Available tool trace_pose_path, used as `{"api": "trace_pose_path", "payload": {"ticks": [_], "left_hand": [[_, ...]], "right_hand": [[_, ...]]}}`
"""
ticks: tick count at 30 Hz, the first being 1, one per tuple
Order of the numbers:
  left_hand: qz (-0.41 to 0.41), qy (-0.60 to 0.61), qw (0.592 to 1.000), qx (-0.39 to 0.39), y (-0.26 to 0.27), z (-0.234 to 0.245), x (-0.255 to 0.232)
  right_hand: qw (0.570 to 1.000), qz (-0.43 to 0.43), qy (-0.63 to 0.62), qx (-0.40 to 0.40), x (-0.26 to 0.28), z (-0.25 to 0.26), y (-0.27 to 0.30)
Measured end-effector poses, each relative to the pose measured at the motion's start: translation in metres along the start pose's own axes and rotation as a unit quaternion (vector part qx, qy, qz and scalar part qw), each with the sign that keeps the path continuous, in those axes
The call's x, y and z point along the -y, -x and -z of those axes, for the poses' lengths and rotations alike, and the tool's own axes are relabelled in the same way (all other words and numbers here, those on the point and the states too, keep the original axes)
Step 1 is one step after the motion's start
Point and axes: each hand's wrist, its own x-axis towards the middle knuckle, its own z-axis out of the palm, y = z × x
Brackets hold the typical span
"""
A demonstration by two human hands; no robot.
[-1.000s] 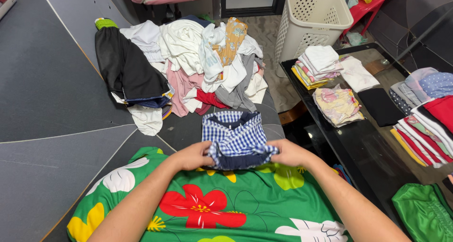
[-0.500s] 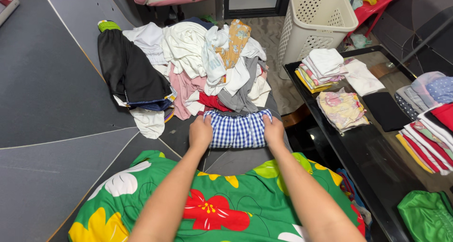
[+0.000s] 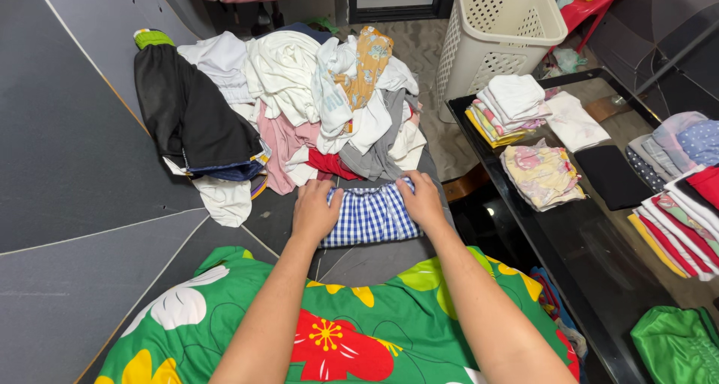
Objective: The person folds clothes by hand, including a patterned shirt, black shorts, and white garments, and places them onto a glass table.
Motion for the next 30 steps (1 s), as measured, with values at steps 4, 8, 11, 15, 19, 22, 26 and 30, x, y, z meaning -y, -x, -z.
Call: {"api": "trace_pose_path", "payload": {"ticks": [4, 8, 11, 15, 19, 22, 26, 30], "left_hand": [[0.084, -0.061, 0.995, -0.010, -0.011, -0.011, 0.008], [0.130, -0.080, 0.988, -0.015, -0.022, -0.018, 0.025], [0.149, -0.089, 0.985, 0.024, -0.023, -0.020, 0.033], [0.147, -0.101, 0.979, 0.098, -0.023, -0.018, 0.040], [0.139, -0.125, 0.975, 0.119, -0.020, -0.015, 0.035], [0.133, -0.105, 0.984, 0.061, -0.012, -0.008, 0.019], [0.024, -0.130, 0.985, -0.107, 0.017, 0.001, -0.012], [-0.120, -0.042, 0.990, -0.055, 0.019, -0.011, -0.032]], "right_hand": [[0.998, -0.035, 0.028, -0.038, -0.015, -0.010, -0.004], [0.992, -0.094, 0.025, -0.085, -0.029, -0.022, -0.007], [0.990, -0.106, 0.049, -0.082, -0.028, -0.023, -0.009], [0.982, -0.095, 0.164, -0.009, -0.015, -0.014, -0.010], [0.970, -0.054, 0.232, 0.056, -0.004, -0.001, -0.012], [0.978, -0.035, 0.200, 0.036, 0.004, 0.007, -0.010], [0.980, 0.082, 0.141, -0.116, 0.020, 0.020, 0.005], [0.973, 0.200, 0.108, -0.050, 0.044, 0.019, 0.030]]}}
